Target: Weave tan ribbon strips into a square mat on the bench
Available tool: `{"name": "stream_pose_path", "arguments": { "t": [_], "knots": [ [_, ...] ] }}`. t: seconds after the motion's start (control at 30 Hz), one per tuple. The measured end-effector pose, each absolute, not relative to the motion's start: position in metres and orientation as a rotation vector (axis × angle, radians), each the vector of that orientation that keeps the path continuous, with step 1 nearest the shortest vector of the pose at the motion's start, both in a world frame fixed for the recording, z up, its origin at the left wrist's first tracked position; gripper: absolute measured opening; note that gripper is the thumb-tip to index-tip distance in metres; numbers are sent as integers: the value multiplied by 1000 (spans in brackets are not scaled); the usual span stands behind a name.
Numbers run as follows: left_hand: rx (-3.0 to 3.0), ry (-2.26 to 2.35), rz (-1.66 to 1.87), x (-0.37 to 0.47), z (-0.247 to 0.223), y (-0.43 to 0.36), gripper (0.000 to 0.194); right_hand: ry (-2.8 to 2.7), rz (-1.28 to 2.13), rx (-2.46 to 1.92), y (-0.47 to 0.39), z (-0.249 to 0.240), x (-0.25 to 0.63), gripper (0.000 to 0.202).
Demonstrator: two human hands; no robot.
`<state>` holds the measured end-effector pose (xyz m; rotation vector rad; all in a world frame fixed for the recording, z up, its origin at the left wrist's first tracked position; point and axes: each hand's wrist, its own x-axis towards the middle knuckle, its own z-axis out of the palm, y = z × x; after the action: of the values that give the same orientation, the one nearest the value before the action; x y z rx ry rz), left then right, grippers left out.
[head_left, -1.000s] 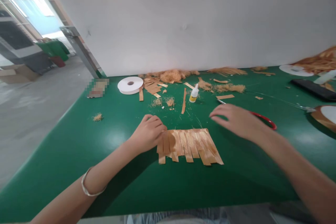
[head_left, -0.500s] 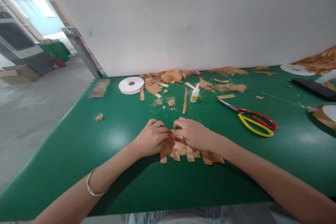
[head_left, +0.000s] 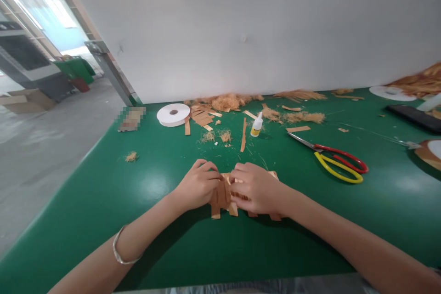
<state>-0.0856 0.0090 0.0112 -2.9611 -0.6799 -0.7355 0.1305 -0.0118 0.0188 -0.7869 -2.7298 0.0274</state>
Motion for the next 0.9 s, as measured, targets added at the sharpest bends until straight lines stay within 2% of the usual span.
{"name": "stream_pose_path", "arguments": {
  "t": [0.17,0.4,0.57,0.67,0.9],
  "knots": [
    [-2988,-627,-692,-86,9,9,25,-2821,-267,-741,-21,18,120,26],
    [-3082,-748,-663,-84,11,7,21,-2754,-224,-856,-15,10,121,23],
    [-3344,-1307,-923,-75,16,-2,16,-2528,111,-984,-9,9,125,26],
    [-3367,-1738,-1081,-67,15,-7,23,-2401,285,-1015,-7,8,127,28],
    [-3179,-2151,-1919,-54,7,-6,21,-2310,489,-1029,-8,11,129,26]
  ]
}}
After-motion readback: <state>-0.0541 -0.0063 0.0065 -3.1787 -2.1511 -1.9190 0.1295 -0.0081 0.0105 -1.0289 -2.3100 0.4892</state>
